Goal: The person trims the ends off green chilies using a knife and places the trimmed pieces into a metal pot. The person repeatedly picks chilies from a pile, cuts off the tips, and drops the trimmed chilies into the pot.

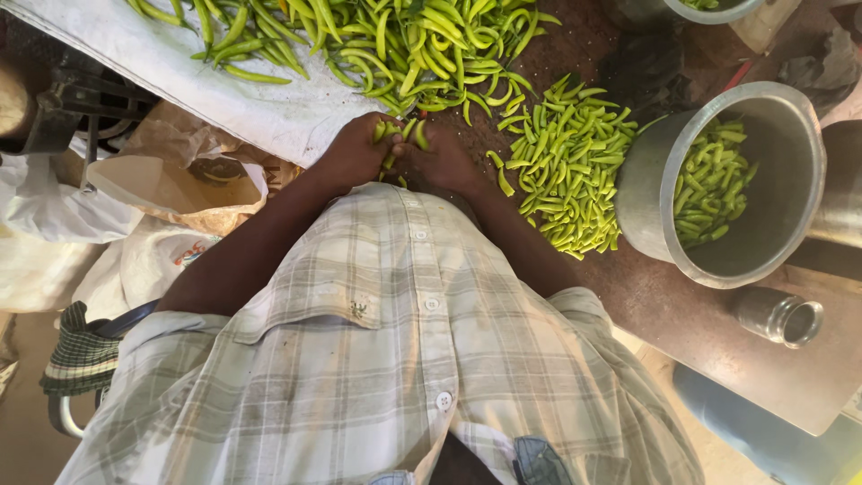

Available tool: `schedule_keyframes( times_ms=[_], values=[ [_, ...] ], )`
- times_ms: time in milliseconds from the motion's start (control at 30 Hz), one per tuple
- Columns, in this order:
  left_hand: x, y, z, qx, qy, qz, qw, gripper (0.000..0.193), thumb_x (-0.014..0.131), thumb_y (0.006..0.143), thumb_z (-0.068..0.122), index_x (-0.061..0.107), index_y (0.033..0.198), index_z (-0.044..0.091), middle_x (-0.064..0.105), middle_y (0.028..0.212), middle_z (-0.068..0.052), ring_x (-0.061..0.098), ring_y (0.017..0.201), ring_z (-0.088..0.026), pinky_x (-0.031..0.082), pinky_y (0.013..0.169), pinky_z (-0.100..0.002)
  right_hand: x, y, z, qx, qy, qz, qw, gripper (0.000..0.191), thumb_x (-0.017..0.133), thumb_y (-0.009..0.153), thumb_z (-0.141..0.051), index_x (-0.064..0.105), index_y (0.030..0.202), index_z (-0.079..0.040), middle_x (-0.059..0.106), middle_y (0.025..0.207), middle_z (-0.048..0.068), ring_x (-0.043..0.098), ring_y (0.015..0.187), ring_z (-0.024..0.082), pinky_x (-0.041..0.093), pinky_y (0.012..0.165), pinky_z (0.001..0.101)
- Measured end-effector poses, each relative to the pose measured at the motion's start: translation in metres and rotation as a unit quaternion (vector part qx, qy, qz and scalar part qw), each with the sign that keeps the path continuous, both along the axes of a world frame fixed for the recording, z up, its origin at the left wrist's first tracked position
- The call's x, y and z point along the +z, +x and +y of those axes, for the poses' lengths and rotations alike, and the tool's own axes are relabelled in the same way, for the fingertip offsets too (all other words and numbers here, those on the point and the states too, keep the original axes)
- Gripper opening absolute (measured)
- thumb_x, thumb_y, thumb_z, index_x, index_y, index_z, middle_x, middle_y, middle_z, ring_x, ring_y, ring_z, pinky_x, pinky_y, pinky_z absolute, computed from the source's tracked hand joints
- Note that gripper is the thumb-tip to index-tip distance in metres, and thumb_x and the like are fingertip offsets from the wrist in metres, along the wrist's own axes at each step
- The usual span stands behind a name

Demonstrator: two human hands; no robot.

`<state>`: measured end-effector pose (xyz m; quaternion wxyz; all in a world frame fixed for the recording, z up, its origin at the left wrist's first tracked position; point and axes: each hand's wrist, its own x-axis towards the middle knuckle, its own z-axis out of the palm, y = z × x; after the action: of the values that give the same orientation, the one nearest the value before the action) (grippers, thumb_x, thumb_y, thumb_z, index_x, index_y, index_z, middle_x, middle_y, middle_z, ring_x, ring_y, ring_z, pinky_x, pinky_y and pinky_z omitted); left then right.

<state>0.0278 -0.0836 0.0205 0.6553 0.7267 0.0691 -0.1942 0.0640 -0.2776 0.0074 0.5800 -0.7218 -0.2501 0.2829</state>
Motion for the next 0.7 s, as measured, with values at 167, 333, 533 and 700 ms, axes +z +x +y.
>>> schedule_keyframes(
  times_ms=[167, 333, 533, 700],
  values=[
    [0.003, -0.004, -0.003, 0.002, -0.082, 0.083, 0.993, 0.022, 0.06, 0.104, 0.018, 0.061, 0.12, 0.003, 0.066, 0.082, -0.005, 0.062, 0.068, -0.012, 0.055, 0.063, -0.029, 0.01, -0.005, -0.012, -0.187, 0.071, 0.276, 0.94, 0.015, 0.061, 0.101, -0.02, 0.063, 0.109, -0.008, 0.063, 0.076, 0.0, 0.058, 0.063, 0.01, 0.045, 0.052, 0.0257],
    [0.003, -0.002, -0.007, -0.048, -0.071, 0.069, 0.994, 0.023, 0.059, 0.105, 0.019, 0.059, 0.12, 0.002, 0.066, 0.083, -0.005, 0.063, 0.068, -0.012, 0.056, 0.064, -0.029, 0.013, -0.011, -0.015, -0.159, 0.032, 0.119, 0.98, 0.014, 0.068, 0.103, -0.015, 0.065, 0.113, -0.006, 0.063, 0.088, 0.002, 0.055, 0.072, 0.01, 0.044, 0.062, 0.0283],
    [0.0, -0.004, -0.01, -0.087, 0.024, 0.051, 0.995, 0.026, 0.061, 0.104, 0.023, 0.064, 0.12, 0.002, 0.071, 0.096, -0.007, 0.064, 0.083, -0.015, 0.055, 0.075, -0.033, 0.008, -0.014, -0.014, -0.107, -0.115, -0.276, 0.948, 0.017, 0.08, 0.094, -0.014, 0.064, 0.096, -0.008, 0.066, 0.086, 0.009, 0.065, 0.077, 0.023, 0.053, 0.068, 0.0377],
    [-0.004, -0.004, -0.012, -0.095, 0.14, -0.056, 0.984, 0.028, 0.065, 0.104, 0.023, 0.064, 0.119, -0.001, 0.068, 0.108, -0.012, 0.063, 0.097, -0.021, 0.051, 0.085, -0.037, -0.005, -0.016, -0.012, -0.037, -0.168, -0.426, 0.888, 0.025, 0.078, 0.084, -0.014, 0.068, 0.106, -0.008, 0.067, 0.095, 0.013, 0.066, 0.084, 0.03, 0.054, 0.064, 0.0405]
  ],
)
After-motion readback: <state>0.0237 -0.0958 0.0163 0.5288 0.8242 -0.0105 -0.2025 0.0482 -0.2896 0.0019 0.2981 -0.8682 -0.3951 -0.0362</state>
